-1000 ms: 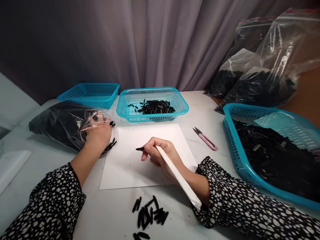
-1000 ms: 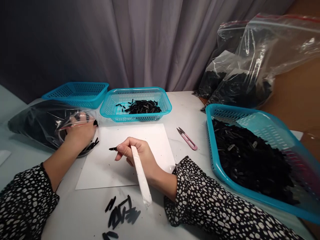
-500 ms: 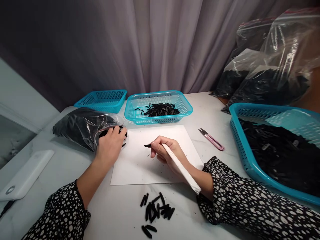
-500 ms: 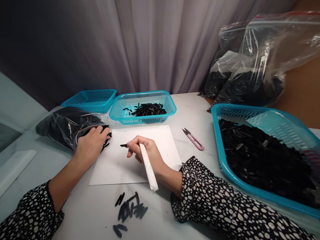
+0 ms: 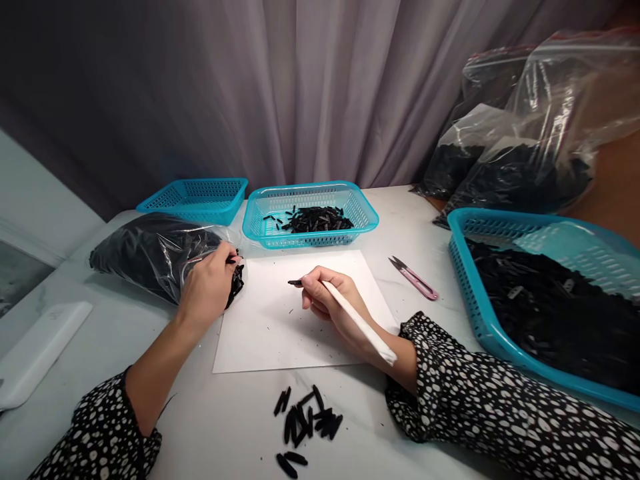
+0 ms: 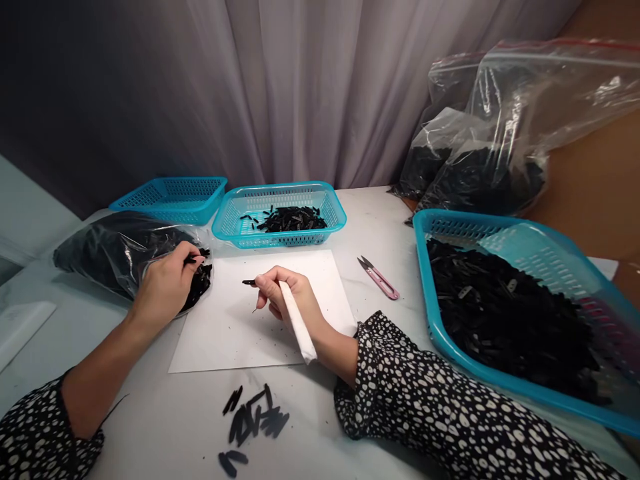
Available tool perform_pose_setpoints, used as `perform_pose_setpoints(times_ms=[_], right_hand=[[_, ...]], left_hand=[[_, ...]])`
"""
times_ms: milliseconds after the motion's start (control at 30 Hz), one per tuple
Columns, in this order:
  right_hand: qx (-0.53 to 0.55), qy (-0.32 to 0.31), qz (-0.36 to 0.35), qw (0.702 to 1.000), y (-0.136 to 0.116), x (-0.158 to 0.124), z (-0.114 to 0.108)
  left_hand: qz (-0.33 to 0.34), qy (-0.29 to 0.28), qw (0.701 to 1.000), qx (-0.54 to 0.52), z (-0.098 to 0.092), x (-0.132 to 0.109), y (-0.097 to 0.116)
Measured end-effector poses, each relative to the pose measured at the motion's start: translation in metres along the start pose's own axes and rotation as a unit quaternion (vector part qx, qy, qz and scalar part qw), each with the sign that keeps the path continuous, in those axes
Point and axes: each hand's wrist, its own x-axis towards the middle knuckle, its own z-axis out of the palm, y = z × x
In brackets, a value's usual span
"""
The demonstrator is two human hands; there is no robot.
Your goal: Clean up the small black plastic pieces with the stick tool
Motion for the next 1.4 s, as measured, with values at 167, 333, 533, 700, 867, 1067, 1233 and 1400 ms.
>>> perform_pose_setpoints(times_ms=[167,333,533,700,867,1067,1233,1400], right_hand=[[-0.004,0.012,-0.003,1.000,0.000,0.003,-0.002],[-0.014,0.020,-0.009,1.000,0.003,0.005,-0.004],[-0.019,0.023,-0.005,1.000,0.006,0.003,-0.004],[-0.032,0.026,-0.010,0.999,0.006,0.003,-0.003],[-0.040,0.034,-0.037,0.998,0.007,0.005,-0.006],[-0.047,0.047,-0.064,0.996,0.008,0.007,-0.010],[-0.053,0.053,-0.092,0.993,0.011,0.014,-0.012],[-0.065,0.049,-0.106,0.991,0.013,0.017,-0.013]], left_hand=[[-0.007,-0.025,0.982,-0.189,0.009,-0.007,0.011],[0.032,-0.049,0.968,-0.245,0.029,-0.015,0.017],[0.107,-0.060,0.982,-0.145,0.028,-0.024,0.021],[0.034,-0.048,0.998,0.014,0.007,-0.023,0.013],[-0.075,-0.045,0.983,0.162,0.009,0.005,0.000],[-0.155,-0.052,0.960,0.227,0.021,0.032,-0.003],[-0.106,-0.035,0.963,0.244,0.020,0.016,0.007],[-0.025,-0.008,0.967,0.255,0.018,-0.009,0.026]])
